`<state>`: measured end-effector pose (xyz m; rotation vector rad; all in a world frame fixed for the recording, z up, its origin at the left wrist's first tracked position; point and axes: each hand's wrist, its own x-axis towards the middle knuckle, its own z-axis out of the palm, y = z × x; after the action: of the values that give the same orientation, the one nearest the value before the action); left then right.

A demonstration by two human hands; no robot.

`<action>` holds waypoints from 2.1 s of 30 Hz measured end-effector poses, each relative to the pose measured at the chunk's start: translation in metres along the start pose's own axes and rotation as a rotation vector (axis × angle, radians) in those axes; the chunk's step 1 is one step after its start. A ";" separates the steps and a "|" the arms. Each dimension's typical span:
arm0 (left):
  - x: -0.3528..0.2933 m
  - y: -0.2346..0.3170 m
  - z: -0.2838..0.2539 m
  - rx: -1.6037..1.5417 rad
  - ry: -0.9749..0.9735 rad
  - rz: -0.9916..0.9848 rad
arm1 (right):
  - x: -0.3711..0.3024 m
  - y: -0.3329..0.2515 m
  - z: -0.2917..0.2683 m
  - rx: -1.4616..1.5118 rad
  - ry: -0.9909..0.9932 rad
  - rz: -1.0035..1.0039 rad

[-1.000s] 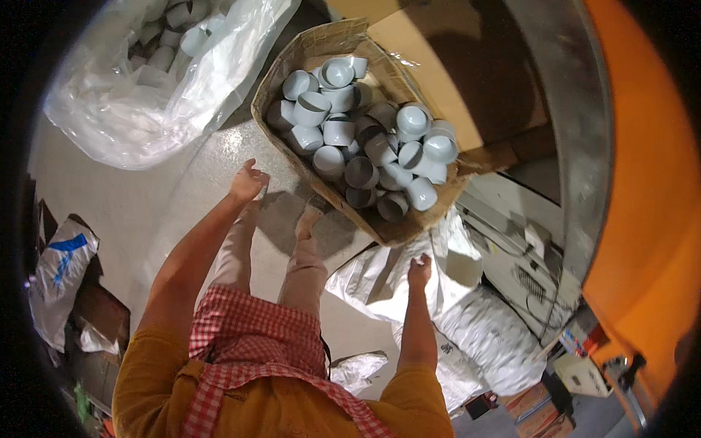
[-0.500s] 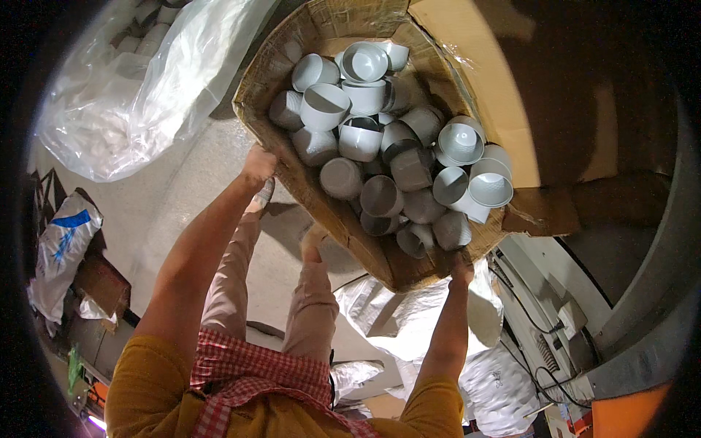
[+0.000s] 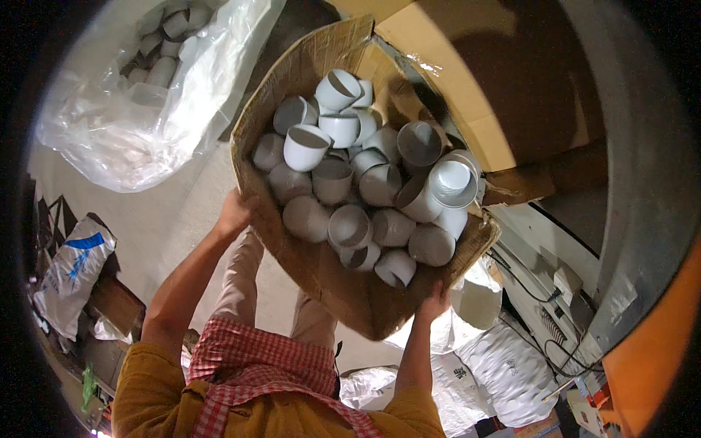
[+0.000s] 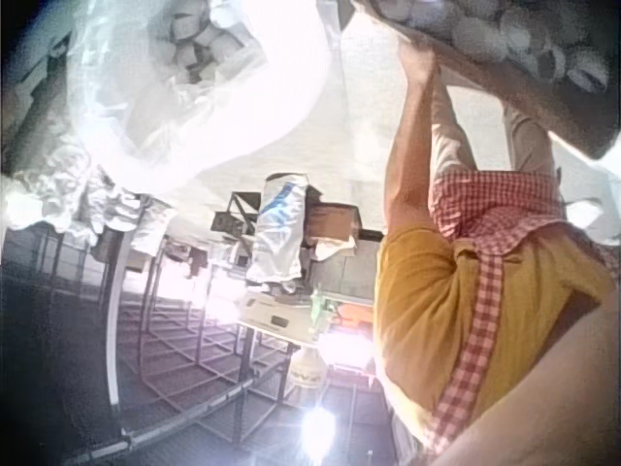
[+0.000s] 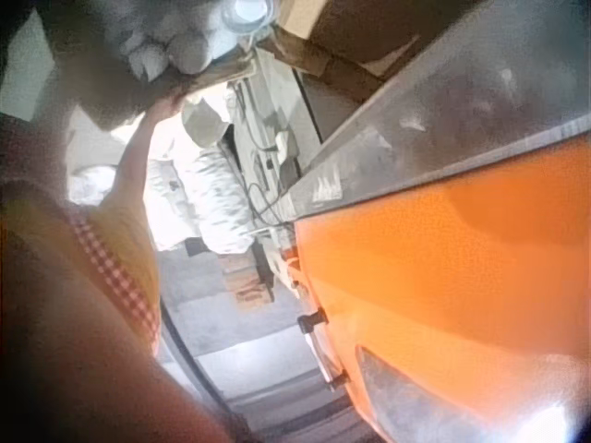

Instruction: The person sits on the floor and repeatedly picks up black plastic threaded fittings and small black caps, then presses the caps onto the fittings by hand. The assembled units are placed into a large white sack. The person also moves a sack of parts and later handles a cardboard box containing white plastic objects.

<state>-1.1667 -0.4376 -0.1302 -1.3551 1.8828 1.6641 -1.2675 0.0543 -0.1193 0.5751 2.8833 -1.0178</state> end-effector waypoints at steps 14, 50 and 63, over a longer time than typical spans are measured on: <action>-0.271 0.082 -0.143 -0.341 -0.027 -0.105 | -0.128 -0.237 -0.256 0.117 -0.094 0.011; 0.066 0.006 -0.377 -0.352 -0.050 -0.269 | -0.333 -0.744 -0.082 0.380 0.008 -0.403; 0.088 0.053 -0.577 -0.009 0.442 0.395 | -0.386 -0.828 0.024 0.283 0.070 -0.431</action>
<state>-1.0483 -0.9944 0.0078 -1.5280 2.5348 1.6363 -1.2022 -0.6825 0.4166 -0.0181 3.0153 -1.4999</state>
